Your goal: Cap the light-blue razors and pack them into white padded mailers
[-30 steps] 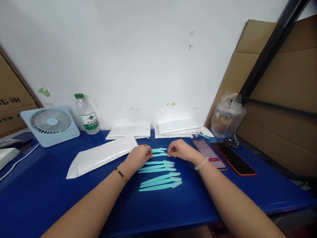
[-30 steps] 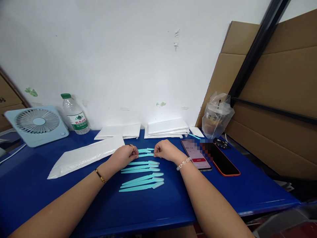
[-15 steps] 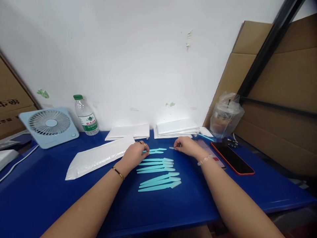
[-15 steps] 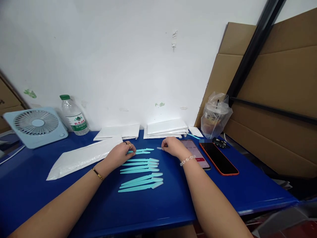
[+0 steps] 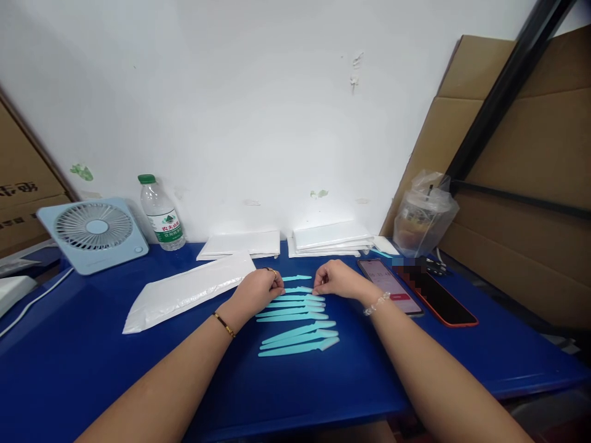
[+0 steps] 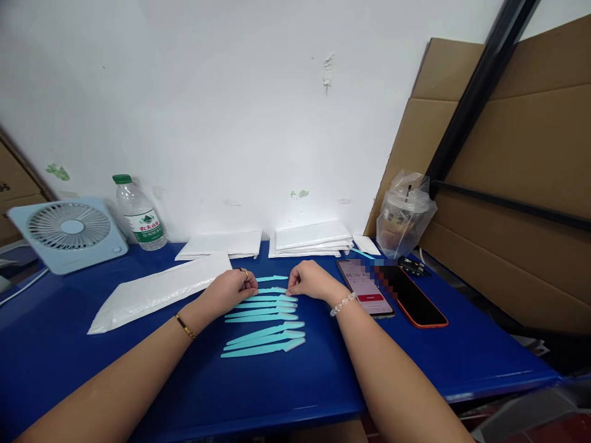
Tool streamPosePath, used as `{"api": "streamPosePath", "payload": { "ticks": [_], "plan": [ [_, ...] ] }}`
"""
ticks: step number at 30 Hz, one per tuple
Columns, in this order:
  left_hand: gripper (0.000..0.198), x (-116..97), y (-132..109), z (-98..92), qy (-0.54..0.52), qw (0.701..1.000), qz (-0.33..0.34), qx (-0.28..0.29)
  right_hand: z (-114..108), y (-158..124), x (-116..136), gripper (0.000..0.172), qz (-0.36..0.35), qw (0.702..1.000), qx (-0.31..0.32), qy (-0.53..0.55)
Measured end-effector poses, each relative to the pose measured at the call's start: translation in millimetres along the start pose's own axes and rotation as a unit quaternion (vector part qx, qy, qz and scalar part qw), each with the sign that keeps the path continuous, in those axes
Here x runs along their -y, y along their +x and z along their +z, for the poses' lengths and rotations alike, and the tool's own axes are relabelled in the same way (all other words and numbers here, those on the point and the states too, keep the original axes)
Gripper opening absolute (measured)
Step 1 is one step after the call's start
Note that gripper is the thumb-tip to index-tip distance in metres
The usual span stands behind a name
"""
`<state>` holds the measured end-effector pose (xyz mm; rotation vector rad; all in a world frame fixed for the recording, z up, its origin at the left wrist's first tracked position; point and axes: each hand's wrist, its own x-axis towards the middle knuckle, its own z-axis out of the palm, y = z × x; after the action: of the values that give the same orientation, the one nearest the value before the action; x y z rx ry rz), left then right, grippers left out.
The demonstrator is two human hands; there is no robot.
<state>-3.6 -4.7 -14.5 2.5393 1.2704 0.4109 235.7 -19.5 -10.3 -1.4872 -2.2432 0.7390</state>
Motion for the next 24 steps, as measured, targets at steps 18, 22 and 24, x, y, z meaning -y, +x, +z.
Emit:
{"api": "streamPosePath", "payload": {
  "ticks": [18,22,24],
  "plan": [
    [0.078,-32,-20,15.3,0.045,0.996,0.027,0.070,-26,-5,-27,0.011,0.167,0.964,-0.103,-0.179],
    [0.078,-31,-19,17.8,0.050,0.995,0.035,0.076,-20,-2,-26,0.021,0.013,0.987,-0.070,-0.143],
    [0.079,-30,-19,17.0,0.055,0.995,0.035,0.078,-20,-3,-24,0.030,-0.045,0.989,-0.059,-0.126]
  ]
}}
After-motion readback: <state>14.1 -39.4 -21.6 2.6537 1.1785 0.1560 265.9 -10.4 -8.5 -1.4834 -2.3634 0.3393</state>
